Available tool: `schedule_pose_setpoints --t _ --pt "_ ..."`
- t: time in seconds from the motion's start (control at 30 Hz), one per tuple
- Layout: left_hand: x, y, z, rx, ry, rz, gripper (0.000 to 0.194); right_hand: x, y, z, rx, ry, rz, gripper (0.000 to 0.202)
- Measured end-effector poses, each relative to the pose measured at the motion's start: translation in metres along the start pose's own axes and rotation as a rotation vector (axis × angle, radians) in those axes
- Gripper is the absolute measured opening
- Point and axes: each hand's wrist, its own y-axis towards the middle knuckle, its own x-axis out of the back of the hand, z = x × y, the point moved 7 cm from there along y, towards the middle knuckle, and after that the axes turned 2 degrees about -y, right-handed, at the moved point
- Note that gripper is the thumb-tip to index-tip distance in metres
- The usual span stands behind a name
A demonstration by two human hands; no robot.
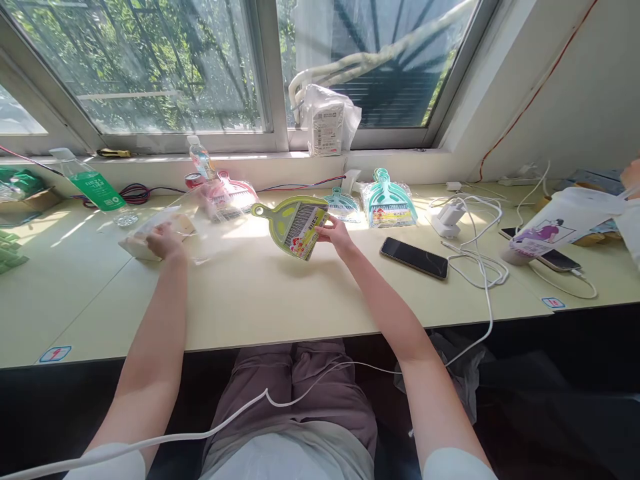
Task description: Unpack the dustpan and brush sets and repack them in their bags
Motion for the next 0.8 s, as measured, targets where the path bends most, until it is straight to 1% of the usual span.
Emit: schedule_pose_setpoints --t 0.03,0.07,0.1,0.13,0.17,0.2,0.23,0.27,0.3,0.37,0.4,0.43,0.47,0.5,0.53,0.57,0.6,0.67,0.73,0.8 --pt "0.015 -0.002 0.001 0.032 0.008 -0.139 0.037 0.001 0.000 -0.001 0.004 0.027 -0.026 0.055" --pt "0.027 -0.007 -0.002 0.041 0.021 -0.282 0.042 0.001 -0.001 -0.002 0.008 0.049 -0.047 0.053" --pt "0.035 -0.017 -0.009 0.009 0.035 -0.404 0.050 -0.001 -0.002 -0.003 0.011 0.067 -0.062 0.051" --pt "0.036 -0.028 -0.021 -0.068 0.047 -0.470 0.059 -0.003 -0.003 -0.004 0.014 0.081 -0.071 0.049" --pt "0.030 -0.039 -0.035 -0.180 0.052 -0.474 0.063 -0.005 -0.004 -0.005 0.014 0.093 -0.078 0.048" --pt "0.018 -0.052 -0.050 -0.300 0.036 -0.424 0.060 -0.007 -0.005 -0.006 0.014 0.103 -0.081 0.046" --pt "0.001 -0.063 -0.062 -0.388 -0.009 -0.295 0.051 -0.009 -0.006 -0.006 0.011 0.111 -0.082 0.045" --pt "-0.022 -0.075 -0.069 -0.422 -0.082 -0.107 0.043 -0.011 -0.007 -0.007 0.005 0.118 -0.079 0.043" --pt "-0.048 -0.087 -0.071 -0.376 -0.179 0.128 0.040 -0.012 -0.007 -0.007 -0.004 0.122 -0.072 0.042" --pt "-0.101 -0.119 -0.062 -0.124 -0.378 0.624 0.048 -0.017 -0.007 -0.010 -0.030 0.114 -0.035 0.041" --pt "-0.121 -0.138 -0.057 -0.011 -0.437 0.821 0.054 -0.019 -0.007 -0.012 -0.049 0.098 -0.001 0.041" --pt "-0.133 -0.152 -0.053 0.057 -0.469 0.933 0.057 -0.022 -0.007 -0.015 -0.071 0.076 0.034 0.040" --pt "-0.140 -0.162 -0.048 0.108 -0.481 0.995 0.058 -0.024 -0.006 -0.018 -0.096 0.048 0.060 0.038" --pt "-0.144 -0.168 -0.043 0.141 -0.477 1.026 0.058 -0.025 -0.006 -0.022 -0.123 0.015 0.075 0.033" --pt "-0.145 -0.170 -0.039 0.160 -0.466 1.031 0.058 -0.024 -0.005 -0.025 -0.149 -0.019 0.065 0.028" --pt "-0.144 -0.170 -0.036 0.172 -0.453 1.023 0.056 -0.020 -0.004 -0.027 -0.165 -0.050 0.026 0.024" --pt "-0.142 -0.169 -0.034 0.177 -0.443 1.011 0.052 -0.013 -0.003 -0.028 -0.170 -0.072 -0.037 0.024" --pt "-0.138 -0.164 -0.033 0.170 -0.437 0.979 0.044 0.005 -0.002 -0.024 -0.153 -0.086 -0.192 0.031" --pt "-0.136 -0.161 -0.034 0.177 -0.449 0.961 0.039 0.031 -0.003 -0.018 -0.135 -0.070 -0.376 0.043" --pt "-0.136 -0.163 -0.036 0.196 -0.478 0.970 0.040 0.061 -0.007 -0.013 -0.138 -0.027 -0.585 0.058"
